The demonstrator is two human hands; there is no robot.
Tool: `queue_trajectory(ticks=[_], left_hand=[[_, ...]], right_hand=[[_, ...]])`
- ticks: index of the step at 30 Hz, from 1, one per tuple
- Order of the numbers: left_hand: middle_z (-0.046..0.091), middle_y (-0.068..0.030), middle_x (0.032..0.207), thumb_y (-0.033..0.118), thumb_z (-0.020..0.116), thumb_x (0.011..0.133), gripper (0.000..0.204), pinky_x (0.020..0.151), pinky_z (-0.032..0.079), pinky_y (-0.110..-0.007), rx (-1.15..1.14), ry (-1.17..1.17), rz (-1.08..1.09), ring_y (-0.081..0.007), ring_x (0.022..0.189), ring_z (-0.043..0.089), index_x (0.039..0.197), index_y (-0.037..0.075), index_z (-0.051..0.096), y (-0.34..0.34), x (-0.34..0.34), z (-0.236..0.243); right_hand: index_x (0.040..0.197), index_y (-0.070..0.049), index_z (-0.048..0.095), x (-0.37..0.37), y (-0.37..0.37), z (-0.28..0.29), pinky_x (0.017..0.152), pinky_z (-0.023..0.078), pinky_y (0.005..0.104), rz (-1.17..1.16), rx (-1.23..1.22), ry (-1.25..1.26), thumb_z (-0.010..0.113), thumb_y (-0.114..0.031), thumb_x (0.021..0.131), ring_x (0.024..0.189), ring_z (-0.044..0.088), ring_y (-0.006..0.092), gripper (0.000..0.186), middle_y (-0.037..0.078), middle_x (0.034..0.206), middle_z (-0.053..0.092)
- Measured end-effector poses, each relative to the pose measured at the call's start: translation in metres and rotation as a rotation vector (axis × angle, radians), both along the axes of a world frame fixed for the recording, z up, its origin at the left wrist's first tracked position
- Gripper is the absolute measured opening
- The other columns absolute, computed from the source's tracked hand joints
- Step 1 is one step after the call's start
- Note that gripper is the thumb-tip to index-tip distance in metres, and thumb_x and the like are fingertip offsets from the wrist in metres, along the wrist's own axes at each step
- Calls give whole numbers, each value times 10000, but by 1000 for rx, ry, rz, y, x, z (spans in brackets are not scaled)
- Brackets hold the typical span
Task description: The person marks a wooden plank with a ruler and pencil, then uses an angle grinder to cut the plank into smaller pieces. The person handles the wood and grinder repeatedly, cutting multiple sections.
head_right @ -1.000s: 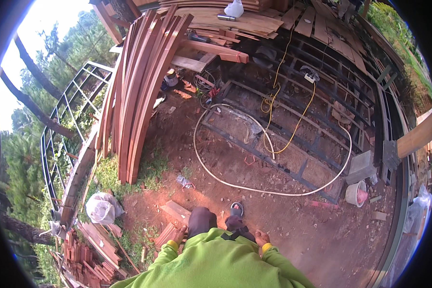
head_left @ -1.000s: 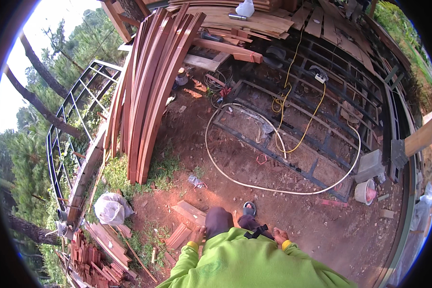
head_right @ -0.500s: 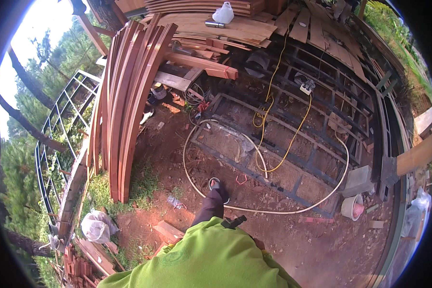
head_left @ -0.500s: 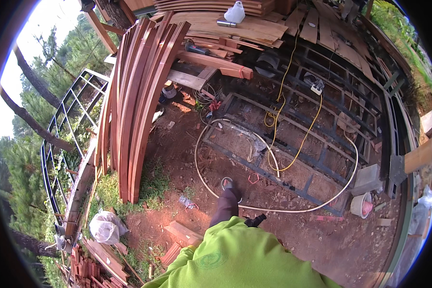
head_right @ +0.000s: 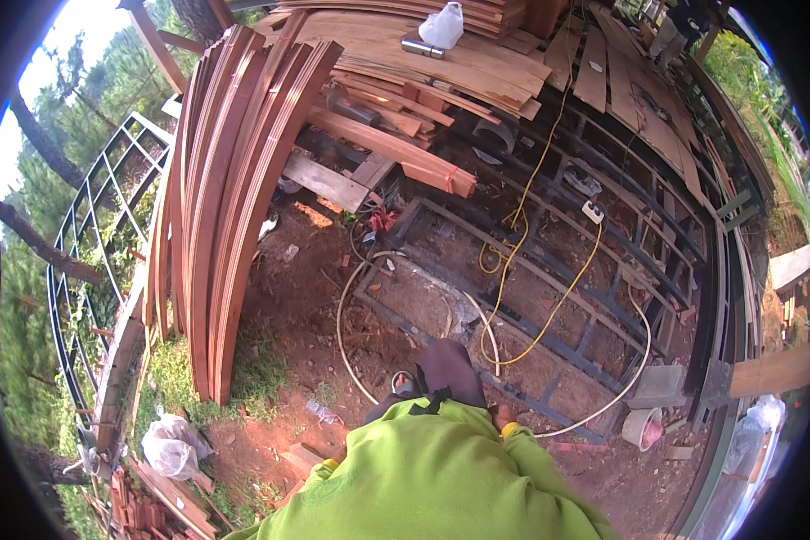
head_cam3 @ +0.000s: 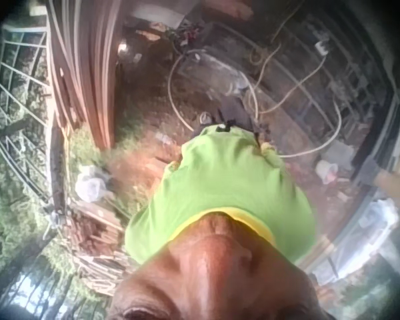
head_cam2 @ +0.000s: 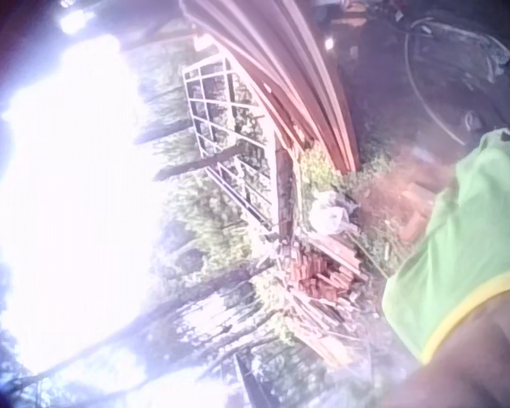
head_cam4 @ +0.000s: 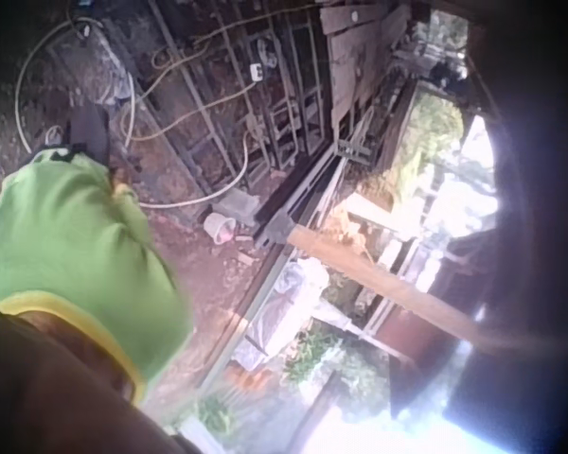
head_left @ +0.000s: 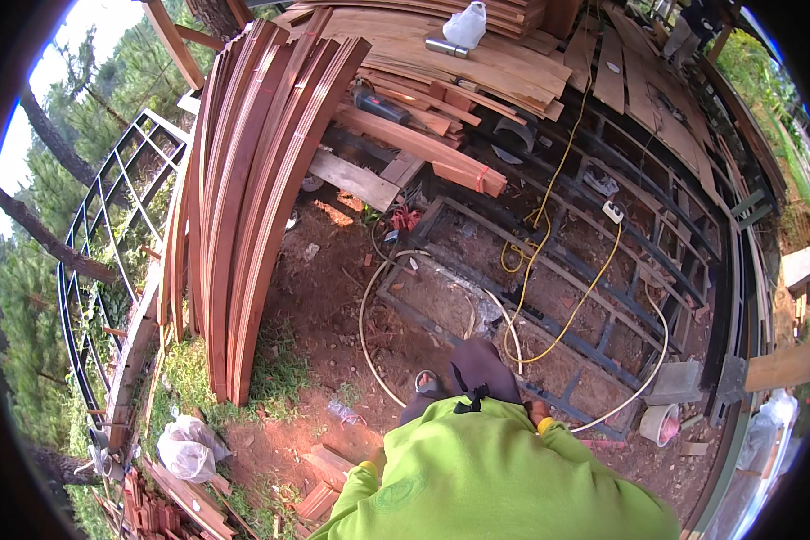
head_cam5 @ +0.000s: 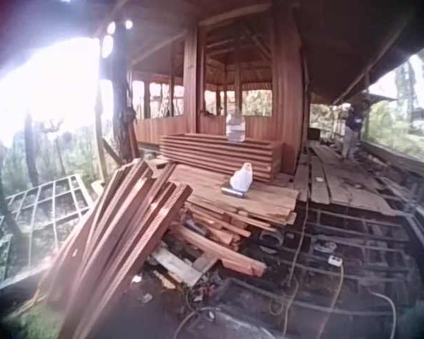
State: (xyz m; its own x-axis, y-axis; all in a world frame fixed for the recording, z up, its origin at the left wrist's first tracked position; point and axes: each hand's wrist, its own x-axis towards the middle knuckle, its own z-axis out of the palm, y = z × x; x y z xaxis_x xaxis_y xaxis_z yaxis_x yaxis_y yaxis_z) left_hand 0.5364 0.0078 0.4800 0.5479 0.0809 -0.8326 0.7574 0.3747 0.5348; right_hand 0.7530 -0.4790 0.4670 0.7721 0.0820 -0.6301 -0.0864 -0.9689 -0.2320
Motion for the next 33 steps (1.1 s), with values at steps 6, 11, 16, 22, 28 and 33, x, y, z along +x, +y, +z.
queue_trajectory(ticks=[6, 11, 16, 22, 28, 33], left_hand=[[654, -209, 1117, 192, 447, 959, 424, 834, 547, -439, -61, 92, 219, -331, 937, 662, 1343, 13, 463, 17, 91, 43], [650, -222, 1100, 124, 383, 960, 410, 803, 562, -445, 43, 264, 385, -338, 914, 664, 1345, -5, 438, 0, 140, 70], [678, -233, 1033, 73, 428, 914, 368, 718, 586, -417, 3, 423, 499, -353, 831, 690, 1269, -10, 477, -36, 168, 92], [662, -232, 1045, 101, 456, 916, 407, 734, 566, -441, -60, 533, 650, -355, 873, 683, 1305, -18, 450, -54, 256, 150], [620, -277, 1152, 121, 431, 913, 487, 831, 556, -467, -122, 552, 664, -386, 993, 654, 1372, -33, 373, -65, 305, 167], [622, -274, 1141, 136, 435, 910, 481, 825, 557, -461, -80, 581, 713, -379, 976, 654, 1363, -20, 391, -70, 335, 173]], right_hand=[[1068, -27, 650, 284, 139, 162, 884, 500, 427, -82, 358, -310, 569, -300, 901, 1009, 630, 390, 330, 229, 1035, 668], [1164, 17, 587, 495, 283, 205, 883, 497, 422, 131, 620, -432, 583, -267, 901, 1001, 645, 360, 387, 227, 1025, 676], [1286, -4, 459, 662, 434, 208, 919, 468, 459, 337, 648, -742, 650, -211, 846, 1082, 578, 395, 522, 234, 1196, 582], [1339, -13, 362, 776, 548, 194, 993, 402, 494, 398, 423, -803, 729, -250, 757, 1193, 474, 419, 728, 241, 1307, 468], [1315, -17, 351, 827, 589, 171, 961, 413, 543, 313, 265, -607, 757, -334, 722, 1131, 516, 458, 785, 286, 1215, 529], [1193, 91, 450, 853, 601, 204, 934, 498, 429, 344, 275, -316, 735, -303, 630, 1049, 625, 401, 745, 323, 1113, 605]])
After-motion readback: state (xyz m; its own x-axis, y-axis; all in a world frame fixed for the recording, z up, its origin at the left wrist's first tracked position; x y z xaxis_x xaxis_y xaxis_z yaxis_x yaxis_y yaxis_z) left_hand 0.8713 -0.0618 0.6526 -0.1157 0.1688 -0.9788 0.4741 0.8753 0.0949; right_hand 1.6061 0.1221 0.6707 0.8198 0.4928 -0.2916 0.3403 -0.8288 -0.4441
